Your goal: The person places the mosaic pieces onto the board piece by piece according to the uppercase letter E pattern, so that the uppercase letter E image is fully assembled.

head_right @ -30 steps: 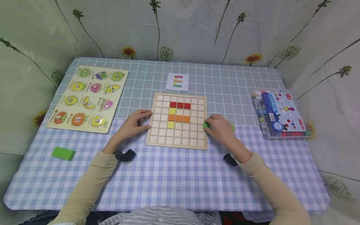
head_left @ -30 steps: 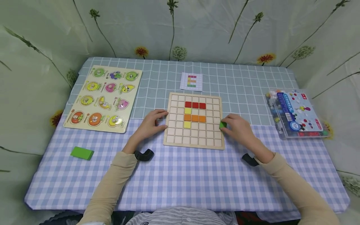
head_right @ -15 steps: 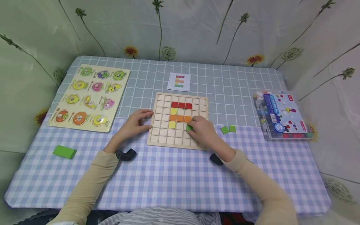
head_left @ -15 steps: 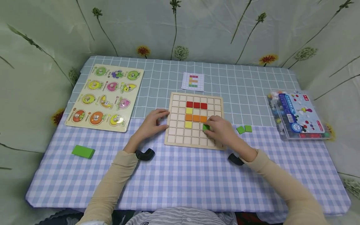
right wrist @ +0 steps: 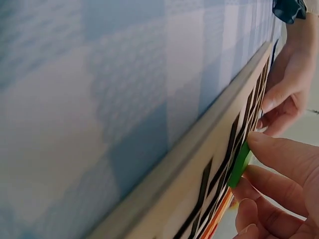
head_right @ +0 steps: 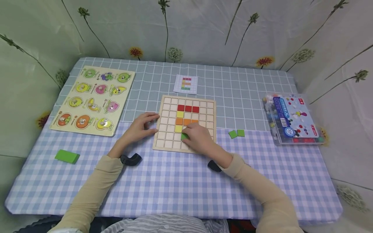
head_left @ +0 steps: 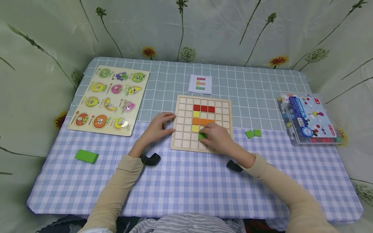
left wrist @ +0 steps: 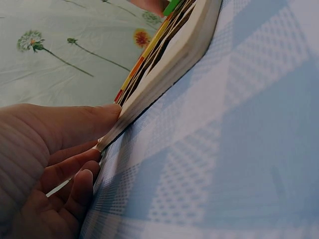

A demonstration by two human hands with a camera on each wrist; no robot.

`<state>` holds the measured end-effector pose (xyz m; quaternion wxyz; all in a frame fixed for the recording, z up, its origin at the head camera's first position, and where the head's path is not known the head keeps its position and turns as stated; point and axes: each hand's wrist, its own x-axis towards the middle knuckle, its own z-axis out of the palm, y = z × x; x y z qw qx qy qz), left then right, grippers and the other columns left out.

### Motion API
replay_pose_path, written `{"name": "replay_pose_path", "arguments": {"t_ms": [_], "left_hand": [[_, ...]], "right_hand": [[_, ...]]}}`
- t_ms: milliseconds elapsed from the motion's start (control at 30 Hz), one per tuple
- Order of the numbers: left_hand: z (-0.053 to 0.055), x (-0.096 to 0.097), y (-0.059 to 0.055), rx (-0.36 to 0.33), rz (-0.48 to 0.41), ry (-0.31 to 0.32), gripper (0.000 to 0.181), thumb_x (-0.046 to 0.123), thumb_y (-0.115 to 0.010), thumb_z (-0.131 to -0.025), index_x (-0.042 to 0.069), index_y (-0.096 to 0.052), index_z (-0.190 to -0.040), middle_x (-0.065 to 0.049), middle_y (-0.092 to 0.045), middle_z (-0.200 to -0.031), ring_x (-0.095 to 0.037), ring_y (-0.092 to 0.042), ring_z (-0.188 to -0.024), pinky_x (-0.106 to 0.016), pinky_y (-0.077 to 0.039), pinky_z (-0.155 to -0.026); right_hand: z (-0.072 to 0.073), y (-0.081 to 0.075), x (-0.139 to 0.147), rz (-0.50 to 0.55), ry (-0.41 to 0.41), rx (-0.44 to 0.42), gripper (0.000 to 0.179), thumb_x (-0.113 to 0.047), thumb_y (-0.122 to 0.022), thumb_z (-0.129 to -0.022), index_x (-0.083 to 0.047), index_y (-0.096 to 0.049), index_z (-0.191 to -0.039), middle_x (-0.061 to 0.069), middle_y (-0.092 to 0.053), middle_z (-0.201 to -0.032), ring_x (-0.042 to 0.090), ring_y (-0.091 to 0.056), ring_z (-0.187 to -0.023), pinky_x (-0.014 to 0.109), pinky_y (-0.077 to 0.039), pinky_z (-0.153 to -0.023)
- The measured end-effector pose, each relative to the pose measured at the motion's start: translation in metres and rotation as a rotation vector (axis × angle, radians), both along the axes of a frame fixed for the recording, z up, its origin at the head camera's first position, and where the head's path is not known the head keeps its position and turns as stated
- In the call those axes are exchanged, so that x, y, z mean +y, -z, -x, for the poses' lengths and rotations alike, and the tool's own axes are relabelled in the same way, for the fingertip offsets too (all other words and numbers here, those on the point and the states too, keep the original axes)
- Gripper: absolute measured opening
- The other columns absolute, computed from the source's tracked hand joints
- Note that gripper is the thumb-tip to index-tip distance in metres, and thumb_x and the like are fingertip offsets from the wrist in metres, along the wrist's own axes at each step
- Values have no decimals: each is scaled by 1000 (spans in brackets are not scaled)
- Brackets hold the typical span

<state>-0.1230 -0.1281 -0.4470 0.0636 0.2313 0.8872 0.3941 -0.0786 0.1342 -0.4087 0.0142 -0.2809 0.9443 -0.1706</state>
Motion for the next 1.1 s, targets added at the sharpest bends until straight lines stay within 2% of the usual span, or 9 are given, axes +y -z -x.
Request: {"name": "replay_pose_path", "arguments": {"t_ms": [167,300,733,1000,1100], "left_hand": [[0,0,0,4,15,1,55,17,-72,-81,2,-54,-131,-15,-51,-135,-24,-51,-97,-31,-43,-77],[-2,0,1,6,10,-3,55,17,-72,-81,2,-54,-130,-15,-51,-135,-24,-51,-97,-31,-43,-77],[1,1,1,-6,5,-2,54,17,-72,-82,2,-54,-130,-14,-51,-135,-24,-52,-96,-29,-44,-75],[1,1,1,6,-2,4,54,16,-72,-81,1,-54,-130,-15,-52,-134,-24,-52,-98,-30,-44,-76],[1,0,0,13,-3,3,54,15,-72,-81,0,-55,-129,-16,-52,-134,-25,-52,-99,-31,-44,-76]], "right_hand": [[0,4,-8,15,-46,40,20,-18,-74,-78,-6,-73,-94,5,-67,-92,18,-60,-84,30,-53,-70],[1,7,-13,26,-57,61,20,-18,-74,-78,-6,-73,-94,5,-65,-90,17,-59,-83,29,-52,-69],[3,3,-23,-2,-49,20,22,-21,-73,-80,-8,-73,-97,4,-65,-92,16,-57,-83,30,-51,-70],[3,4,-10,14,-25,37,16,-16,-68,-82,-10,-73,-96,3,-65,-93,15,-58,-83,29,-51,-67],[3,3,2,25,6,45,16,-13,-66,-82,-10,-73,-96,4,-66,-96,18,-59,-89,31,-52,-71]]}}
